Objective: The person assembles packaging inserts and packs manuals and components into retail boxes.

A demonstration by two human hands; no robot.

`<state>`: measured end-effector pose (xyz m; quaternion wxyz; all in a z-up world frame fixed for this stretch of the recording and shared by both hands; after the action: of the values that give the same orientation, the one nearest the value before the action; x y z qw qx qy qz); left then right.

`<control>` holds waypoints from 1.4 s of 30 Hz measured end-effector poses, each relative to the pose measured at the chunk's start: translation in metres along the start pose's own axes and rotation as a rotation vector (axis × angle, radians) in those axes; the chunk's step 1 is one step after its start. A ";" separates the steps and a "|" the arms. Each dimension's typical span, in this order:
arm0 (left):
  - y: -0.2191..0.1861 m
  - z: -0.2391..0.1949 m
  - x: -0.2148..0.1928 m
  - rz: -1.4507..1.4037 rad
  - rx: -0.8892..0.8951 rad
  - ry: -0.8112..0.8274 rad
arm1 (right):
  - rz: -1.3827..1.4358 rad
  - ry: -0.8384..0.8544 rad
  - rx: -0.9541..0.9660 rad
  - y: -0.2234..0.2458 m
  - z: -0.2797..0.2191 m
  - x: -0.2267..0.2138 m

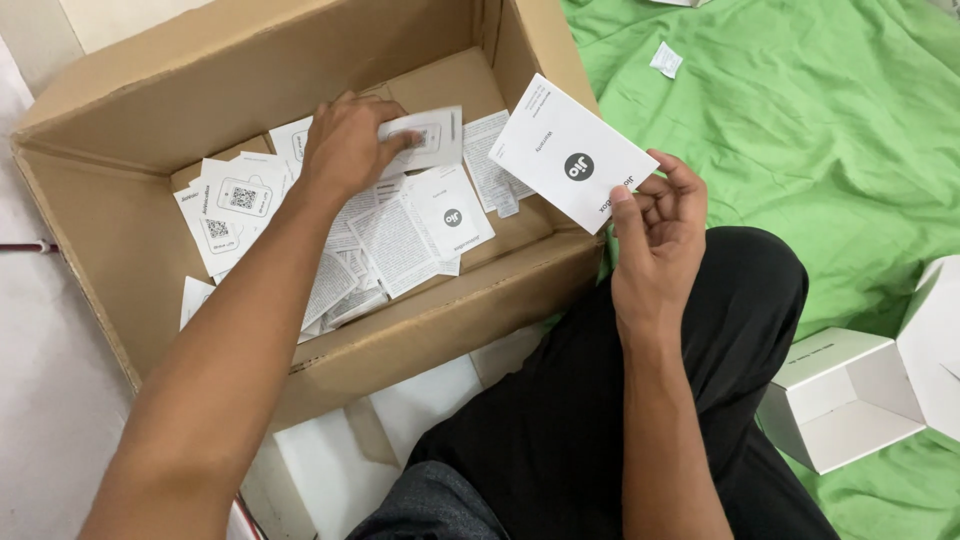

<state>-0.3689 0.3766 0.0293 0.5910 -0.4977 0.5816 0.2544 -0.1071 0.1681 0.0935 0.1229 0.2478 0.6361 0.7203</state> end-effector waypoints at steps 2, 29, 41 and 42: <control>-0.012 -0.010 -0.021 -0.172 -0.103 0.043 | 0.013 -0.010 -0.004 0.002 0.000 0.001; -0.253 -0.112 -0.058 -0.776 0.384 0.436 | -0.037 -0.195 -0.163 0.089 -0.046 -0.082; -0.350 -0.163 0.005 -1.074 0.399 0.660 | 0.318 -0.432 0.037 0.070 -0.163 -0.180; -0.357 -0.168 0.010 -1.052 0.416 0.660 | 0.319 -0.473 0.096 0.067 -0.175 -0.187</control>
<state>-0.1256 0.0911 0.1531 0.5108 -0.6430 0.4486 -0.3526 -0.0292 -0.0845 0.1096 0.1409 0.5114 0.5761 0.6219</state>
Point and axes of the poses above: each hand's wrist, its own z-axis towards the middle knuckle, its own x-axis out of the palm, y = z × x, the point moved 8 cm from there along z, towards the middle knuckle, and after that the axes turned 7 degrees about z, right-handed, at the moved point
